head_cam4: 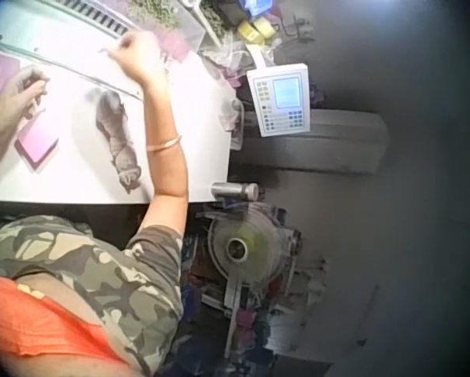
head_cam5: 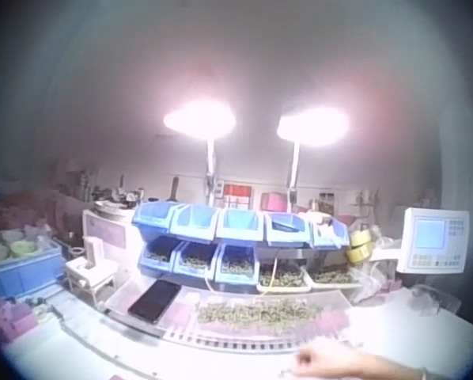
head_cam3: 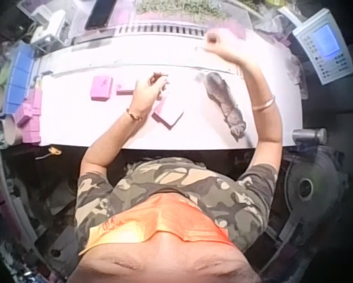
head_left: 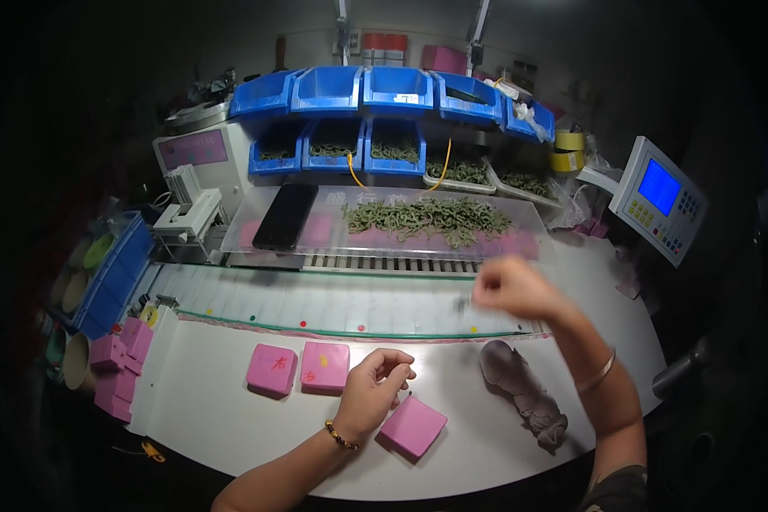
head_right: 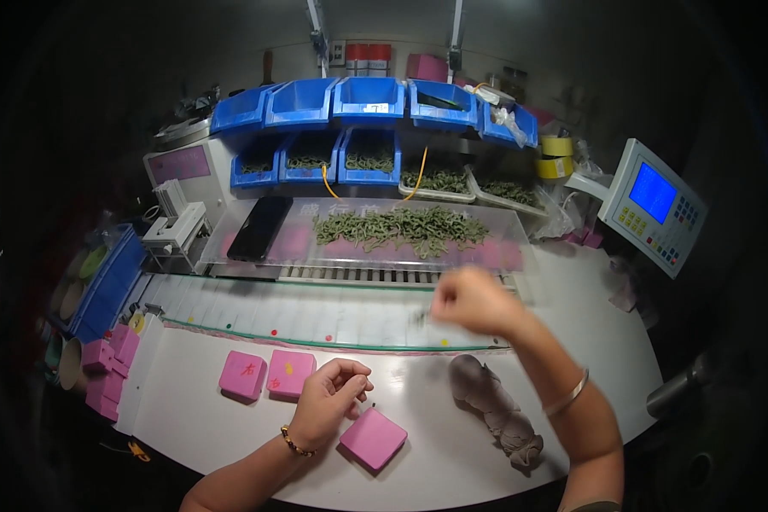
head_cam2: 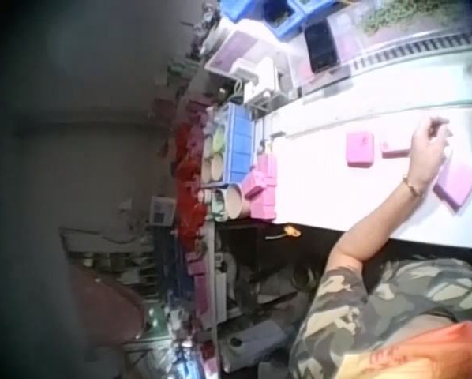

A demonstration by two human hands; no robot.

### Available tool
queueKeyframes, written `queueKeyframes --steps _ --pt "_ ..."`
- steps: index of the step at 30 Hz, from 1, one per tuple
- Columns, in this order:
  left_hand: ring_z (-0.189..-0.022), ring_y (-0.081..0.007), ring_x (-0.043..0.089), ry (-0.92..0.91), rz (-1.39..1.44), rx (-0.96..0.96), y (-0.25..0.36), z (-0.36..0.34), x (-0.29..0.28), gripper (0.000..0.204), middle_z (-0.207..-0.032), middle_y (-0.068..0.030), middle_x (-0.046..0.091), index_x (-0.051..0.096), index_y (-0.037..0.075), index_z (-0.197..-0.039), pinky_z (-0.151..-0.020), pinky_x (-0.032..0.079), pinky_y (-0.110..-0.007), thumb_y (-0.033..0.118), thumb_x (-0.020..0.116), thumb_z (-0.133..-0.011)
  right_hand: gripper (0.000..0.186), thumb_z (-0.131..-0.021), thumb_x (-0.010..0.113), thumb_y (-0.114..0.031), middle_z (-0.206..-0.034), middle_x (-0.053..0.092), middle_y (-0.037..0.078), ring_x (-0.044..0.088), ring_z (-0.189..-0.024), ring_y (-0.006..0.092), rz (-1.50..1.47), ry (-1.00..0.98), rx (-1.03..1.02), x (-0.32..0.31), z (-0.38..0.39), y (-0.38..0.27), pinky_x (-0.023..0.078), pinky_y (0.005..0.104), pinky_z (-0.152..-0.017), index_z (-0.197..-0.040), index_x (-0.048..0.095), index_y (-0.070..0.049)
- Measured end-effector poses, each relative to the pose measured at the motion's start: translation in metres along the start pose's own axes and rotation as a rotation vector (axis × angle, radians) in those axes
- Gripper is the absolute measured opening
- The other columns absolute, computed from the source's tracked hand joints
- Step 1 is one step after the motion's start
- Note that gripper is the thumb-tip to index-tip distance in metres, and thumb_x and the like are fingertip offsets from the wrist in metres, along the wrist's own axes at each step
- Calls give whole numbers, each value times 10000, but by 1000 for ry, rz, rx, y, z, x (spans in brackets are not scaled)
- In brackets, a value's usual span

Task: The person places botanical elements and small black components into silicone molds and presses them down with a white cloth before closing the mold cases.

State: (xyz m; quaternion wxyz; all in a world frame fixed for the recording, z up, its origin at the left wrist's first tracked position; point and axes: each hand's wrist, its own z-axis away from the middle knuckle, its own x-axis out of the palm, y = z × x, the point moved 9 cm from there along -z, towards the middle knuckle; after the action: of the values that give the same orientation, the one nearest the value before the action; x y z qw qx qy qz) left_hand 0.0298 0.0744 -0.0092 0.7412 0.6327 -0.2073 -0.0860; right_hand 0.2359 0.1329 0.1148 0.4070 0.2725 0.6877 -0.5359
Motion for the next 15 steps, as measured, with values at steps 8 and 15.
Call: queueKeyframes --steps 8,15 --pt "-780 -73 576 25 31 -6 -8 -5 -8 189 -924 -41 645 600 16 -1110 -591 487 -208 131 591 -960 353 -867 719 -162 -947 687 49 603 -773 96 -502 724 85 -100 -60 61 498 246 -717 -1154 656 35" --pt "-793 -75 576 -8 9 -10 0 4 2 185 -923 -37 644 599 18 -1102 -597 487 -208 134 598 -957 269 -902 668 -140 -882 664 9 581 -756 77 -602 615 109 -40 6 66 479 226 -702 -1117 679 22"
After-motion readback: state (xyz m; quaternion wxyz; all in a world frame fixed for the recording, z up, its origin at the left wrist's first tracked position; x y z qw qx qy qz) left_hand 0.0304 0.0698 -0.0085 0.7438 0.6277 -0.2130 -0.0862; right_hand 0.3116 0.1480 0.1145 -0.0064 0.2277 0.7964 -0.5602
